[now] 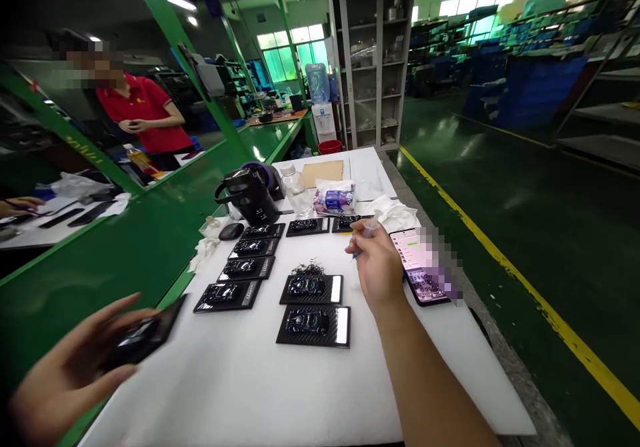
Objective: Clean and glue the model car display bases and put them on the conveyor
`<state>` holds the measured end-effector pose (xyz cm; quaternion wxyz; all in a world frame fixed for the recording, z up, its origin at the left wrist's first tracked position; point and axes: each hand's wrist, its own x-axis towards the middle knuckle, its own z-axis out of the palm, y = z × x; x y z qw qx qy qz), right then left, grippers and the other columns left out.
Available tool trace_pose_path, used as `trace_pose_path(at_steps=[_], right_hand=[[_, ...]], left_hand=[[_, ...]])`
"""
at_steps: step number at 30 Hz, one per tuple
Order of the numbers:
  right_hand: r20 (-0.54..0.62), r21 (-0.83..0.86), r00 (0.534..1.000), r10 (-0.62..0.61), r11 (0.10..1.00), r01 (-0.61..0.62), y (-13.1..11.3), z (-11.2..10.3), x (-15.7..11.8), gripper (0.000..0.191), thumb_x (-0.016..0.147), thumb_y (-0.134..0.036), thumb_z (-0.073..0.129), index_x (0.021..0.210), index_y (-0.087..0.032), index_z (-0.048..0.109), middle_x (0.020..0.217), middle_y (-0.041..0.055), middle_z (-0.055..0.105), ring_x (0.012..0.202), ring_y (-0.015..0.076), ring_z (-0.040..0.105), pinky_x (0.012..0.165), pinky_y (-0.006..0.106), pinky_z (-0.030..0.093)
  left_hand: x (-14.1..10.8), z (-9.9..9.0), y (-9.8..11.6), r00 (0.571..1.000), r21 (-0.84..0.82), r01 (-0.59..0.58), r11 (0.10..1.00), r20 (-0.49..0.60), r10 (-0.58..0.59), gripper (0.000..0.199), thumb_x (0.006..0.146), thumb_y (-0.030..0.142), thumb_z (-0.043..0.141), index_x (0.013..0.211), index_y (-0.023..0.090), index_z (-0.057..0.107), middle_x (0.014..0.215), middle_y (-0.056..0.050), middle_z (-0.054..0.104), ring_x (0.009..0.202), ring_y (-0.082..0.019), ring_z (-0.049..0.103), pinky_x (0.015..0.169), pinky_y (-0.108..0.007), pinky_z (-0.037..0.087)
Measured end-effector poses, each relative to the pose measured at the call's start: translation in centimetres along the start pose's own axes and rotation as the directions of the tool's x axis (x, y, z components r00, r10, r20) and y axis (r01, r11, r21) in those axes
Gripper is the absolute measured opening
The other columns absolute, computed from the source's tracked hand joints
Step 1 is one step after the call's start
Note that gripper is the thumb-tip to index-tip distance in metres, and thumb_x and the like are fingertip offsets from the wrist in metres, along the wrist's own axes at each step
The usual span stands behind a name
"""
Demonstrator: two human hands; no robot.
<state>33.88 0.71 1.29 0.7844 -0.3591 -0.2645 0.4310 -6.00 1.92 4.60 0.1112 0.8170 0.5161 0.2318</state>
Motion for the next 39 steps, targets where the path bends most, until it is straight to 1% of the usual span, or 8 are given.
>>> trace_pose_path(at_steps=[2, 6, 10, 12, 16, 22, 30, 39], right_hand=[[0.104, 0.077, 0.995, 0.003, 0.997, -0.011, -1.5, -0.1, -0.3, 0.012, 0.08, -0.032, 0.059, 0.078, -0.022, 0.052, 0.07, -0.0018, 0.043, 0.061, 0.0138, 0.044, 0.058, 0.029, 0.042], [0.444, 0.08, 0.895, 0.042, 0.993, -0.087, -4.8, 2.1, -1.4, 0.054, 0.088, -0.07, 0.039, 0.06, -0.023, 0.042, 0.057, -0.0038, 0.03, 0.049, 0.0131, 0.03, 0.049, 0.029, 0.029], [0.734, 0.082, 0.678, 0.019, 0.99, -0.117, -4.3, 6.1, -2.0, 0.07, 0.08, -0.087, 0.033, 0.05, -0.023, 0.039, 0.047, -0.0044, 0.029, 0.042, 0.0118, 0.026, 0.044, 0.028, 0.025], [0.773, 0.137, 0.634, 0.001, 0.976, -0.169, -2.5, 7.0, -1.9, 0.071, 0.079, -0.088, 0.032, 0.049, -0.024, 0.036, 0.043, -0.0052, 0.027, 0.04, 0.011, 0.023, 0.042, 0.027, 0.022], [0.715, 0.266, 0.699, -0.023, 0.933, -0.242, 0.1, 6.1, -1.7, 0.072, 0.081, -0.088, 0.025, 0.048, -0.024, 0.03, 0.043, -0.0059, 0.022, 0.039, 0.0109, 0.02, 0.042, 0.028, 0.022], [0.616, 0.273, 0.788, 0.003, 0.937, -0.218, -0.2, 5.1, -1.8, 0.071, 0.082, -0.086, 0.021, 0.049, -0.023, 0.025, 0.043, -0.0048, 0.019, 0.04, 0.0126, 0.021, 0.042, 0.029, 0.023], [0.545, 0.213, 0.836, 0.062, 0.954, -0.21, -0.3, 5.3, -2.2, 0.06, 0.085, -0.072, 0.032, 0.051, -0.022, 0.025, 0.045, -0.0044, 0.018, 0.042, 0.0128, 0.021, 0.046, 0.031, 0.026], [0.542, 0.172, 0.837, 0.081, 0.964, -0.205, 0.0, 5.4, -2.2, 0.059, 0.084, -0.069, 0.036, 0.05, -0.022, 0.026, 0.046, -0.0033, 0.022, 0.044, 0.0133, 0.024, 0.049, 0.032, 0.026]], left_hand=[[2.7, 2.0, 3.6, 0.987, 0.022, -0.159, 0.987, 0.026, 0.158, 0.077, 0.078, 0.047, 0.068, 0.145, 0.036, 0.033, 0.122, -0.005, 0.069, 0.11, -0.032, 0.066, 0.094, -0.047, 0.055], [8.2, 5.7, 10.4, 0.851, 0.068, -0.522, 0.85, 0.103, 0.515, 0.072, 0.075, 0.033, 0.067, 0.141, 0.025, 0.039, 0.121, -0.007, 0.067, 0.108, -0.029, 0.065, 0.095, -0.043, 0.051], [10.2, 8.8, 11.5, 0.81, 0.011, -0.586, 0.81, 0.032, 0.585, 0.069, 0.072, 0.032, 0.066, 0.136, 0.019, 0.045, 0.115, -0.01, 0.069, 0.103, -0.029, 0.065, 0.091, -0.044, 0.051], [9.9, 9.9, 10.6, 0.806, -0.028, -0.591, 0.806, -0.006, 0.591, 0.068, 0.072, 0.033, 0.067, 0.135, 0.019, 0.045, 0.116, -0.011, 0.068, 0.103, -0.029, 0.066, 0.09, -0.043, 0.051], [9.3, 10.7, 9.6, 0.809, -0.09, -0.586, 0.805, -0.025, 0.587, 0.071, 0.072, 0.032, 0.067, 0.138, 0.021, 0.04, 0.118, -0.01, 0.068, 0.104, -0.028, 0.066, 0.091, -0.042, 0.051], [8.8, 10.8, 10.1, 0.819, -0.174, -0.571, 0.802, -0.057, 0.571, 0.074, 0.068, 0.03, 0.069, 0.137, 0.025, 0.04, 0.116, -0.007, 0.07, 0.102, -0.027, 0.068, 0.09, -0.041, 0.053], [8.3, 11.2, 10.3, 0.837, -0.187, -0.547, 0.816, -0.104, 0.537, 0.08, 0.064, 0.032, 0.071, 0.137, 0.026, 0.039, 0.11, -0.006, 0.073, 0.094, -0.025, 0.071, 0.081, -0.039, 0.057], [8.4, 11.2, 10.3, 0.837, -0.17, -0.547, 0.82, -0.12, 0.534, 0.074, 0.065, 0.031, 0.07, 0.134, 0.025, 0.044, 0.111, -0.006, 0.073, 0.093, -0.025, 0.072, 0.08, -0.038, 0.057]])
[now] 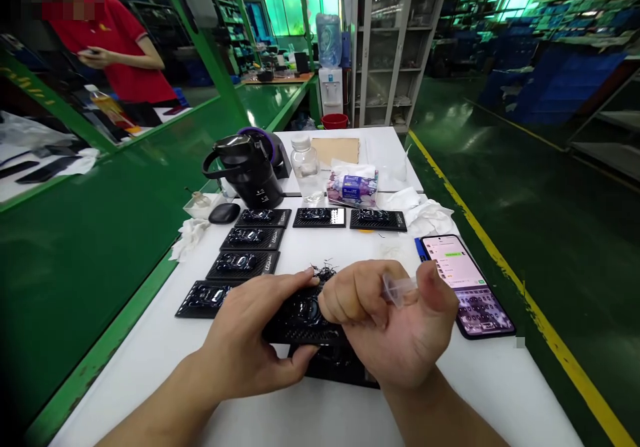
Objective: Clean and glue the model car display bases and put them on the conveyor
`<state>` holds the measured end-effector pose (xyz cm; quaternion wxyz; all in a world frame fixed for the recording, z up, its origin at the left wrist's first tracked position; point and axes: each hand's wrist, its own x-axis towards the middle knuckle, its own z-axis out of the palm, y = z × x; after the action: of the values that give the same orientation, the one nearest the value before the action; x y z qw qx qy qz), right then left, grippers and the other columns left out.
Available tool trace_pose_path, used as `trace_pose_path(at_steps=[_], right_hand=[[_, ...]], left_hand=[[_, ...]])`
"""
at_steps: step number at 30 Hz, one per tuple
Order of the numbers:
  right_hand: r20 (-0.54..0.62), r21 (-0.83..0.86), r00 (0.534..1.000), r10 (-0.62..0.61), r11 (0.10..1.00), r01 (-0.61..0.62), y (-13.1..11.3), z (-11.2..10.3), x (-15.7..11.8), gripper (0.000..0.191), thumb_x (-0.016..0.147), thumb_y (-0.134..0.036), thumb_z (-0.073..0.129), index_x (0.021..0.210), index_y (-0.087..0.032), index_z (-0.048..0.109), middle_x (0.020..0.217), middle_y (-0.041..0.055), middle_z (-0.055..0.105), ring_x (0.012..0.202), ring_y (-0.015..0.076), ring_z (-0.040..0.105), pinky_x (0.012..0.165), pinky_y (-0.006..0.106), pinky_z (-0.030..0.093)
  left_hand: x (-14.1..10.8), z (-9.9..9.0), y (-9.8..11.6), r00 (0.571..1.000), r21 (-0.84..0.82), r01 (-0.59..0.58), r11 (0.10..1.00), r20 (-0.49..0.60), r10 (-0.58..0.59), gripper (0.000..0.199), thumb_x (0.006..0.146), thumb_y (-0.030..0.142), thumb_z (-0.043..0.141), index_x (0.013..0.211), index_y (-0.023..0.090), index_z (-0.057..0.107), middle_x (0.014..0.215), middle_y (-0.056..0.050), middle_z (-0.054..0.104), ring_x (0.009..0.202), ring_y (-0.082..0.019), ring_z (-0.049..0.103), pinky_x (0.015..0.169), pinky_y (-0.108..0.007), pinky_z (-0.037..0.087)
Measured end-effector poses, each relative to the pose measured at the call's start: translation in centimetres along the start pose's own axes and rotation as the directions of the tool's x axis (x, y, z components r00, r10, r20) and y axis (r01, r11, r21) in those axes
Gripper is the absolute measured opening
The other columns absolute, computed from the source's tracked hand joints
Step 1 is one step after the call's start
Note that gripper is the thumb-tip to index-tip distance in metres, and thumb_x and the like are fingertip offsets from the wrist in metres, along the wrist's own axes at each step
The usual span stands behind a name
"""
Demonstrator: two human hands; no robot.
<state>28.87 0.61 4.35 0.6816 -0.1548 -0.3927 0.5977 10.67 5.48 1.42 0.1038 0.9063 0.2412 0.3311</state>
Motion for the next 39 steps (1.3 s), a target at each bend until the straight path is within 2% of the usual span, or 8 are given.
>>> trace_pose_path(at_steps=[7, 14, 32, 35, 37, 39], right_hand=[[-0.019, -0.024, 1.0, 0.01, 1.0, -0.01, -0.1, 0.0, -0.5, 0.051, 0.084, -0.061, 0.043, 0.053, -0.022, 0.032, 0.049, -0.0024, 0.024, 0.048, 0.0147, 0.027, 0.051, 0.035, 0.027], [-0.007, 0.007, 0.998, 0.056, 0.998, -0.055, -0.4, -0.5, -0.9, 0.051, 0.085, -0.063, 0.04, 0.057, -0.021, 0.033, 0.052, -0.002, 0.026, 0.051, 0.0152, 0.028, 0.053, 0.036, 0.028], [0.03, 0.016, 1.0, -0.001, 1.0, 0.0, 0.4, -0.4, -0.1, 0.054, 0.086, -0.062, 0.037, 0.052, -0.021, 0.031, 0.048, -0.0032, 0.025, 0.046, 0.0131, 0.024, 0.05, 0.033, 0.023], [0.103, -0.115, 0.995, 0.011, 0.993, 0.001, 0.8, -0.3, -0.1, 0.056, 0.089, -0.064, 0.039, 0.054, -0.021, 0.035, 0.049, -0.0033, 0.027, 0.047, 0.0132, 0.026, 0.052, 0.033, 0.022], [0.169, -0.296, 0.984, 0.065, 0.955, -0.012, 1.0, -0.2, -0.2, 0.058, 0.087, -0.07, 0.047, 0.056, -0.021, 0.04, 0.053, -0.0027, 0.032, 0.051, 0.0136, 0.029, 0.054, 0.032, 0.022], [0.18, -0.396, 0.981, 0.078, 0.918, 0.0, 0.9, -0.4, -0.2, 0.057, 0.081, -0.073, 0.055, 0.061, -0.021, 0.045, 0.059, -0.0017, 0.038, 0.056, 0.0145, 0.033, 0.056, 0.032, 0.024]], left_hand=[[-0.1, 0.3, 0.3, 0.999, -0.053, 0.022, 0.998, -0.022, -0.024, 0.072, 0.062, 0.032, 0.071, 0.13, 0.022, 0.049, 0.107, -0.006, 0.074, 0.092, -0.025, 0.072, 0.08, -0.038, 0.058], [-0.2, 0.9, 0.3, 0.997, -0.08, -0.012, 0.997, -0.079, 0.006, 0.068, 0.062, 0.033, 0.068, 0.127, 0.019, 0.052, 0.101, -0.005, 0.075, 0.088, -0.024, 0.073, 0.076, -0.037, 0.059], [-0.3, 0.5, 0.1, 0.999, -0.02, 0.016, 1.0, -0.028, -0.017, 0.071, 0.061, 0.029, 0.073, 0.128, 0.023, 0.05, 0.11, -0.006, 0.073, 0.095, -0.026, 0.072, 0.08, -0.04, 0.058], [-0.1, 0.6, 0.0, 1.0, -0.009, 0.03, 1.0, 0.005, -0.03, 0.069, 0.062, 0.028, 0.072, 0.127, 0.022, 0.051, 0.109, -0.006, 0.073, 0.094, -0.026, 0.072, 0.079, -0.041, 0.058], [0.2, 0.3, 0.2, 0.995, 0.009, 0.064, 0.998, 0.075, -0.064, 0.067, 0.062, 0.028, 0.071, 0.126, 0.022, 0.052, 0.11, -0.006, 0.073, 0.095, -0.027, 0.071, 0.08, -0.043, 0.058], [0.5, -0.7, 0.5, 0.981, 0.068, 0.103, 0.992, 0.159, -0.113, 0.066, 0.064, 0.027, 0.07, 0.127, 0.022, 0.052, 0.111, -0.006, 0.073, 0.096, -0.029, 0.071, 0.081, -0.046, 0.057]])
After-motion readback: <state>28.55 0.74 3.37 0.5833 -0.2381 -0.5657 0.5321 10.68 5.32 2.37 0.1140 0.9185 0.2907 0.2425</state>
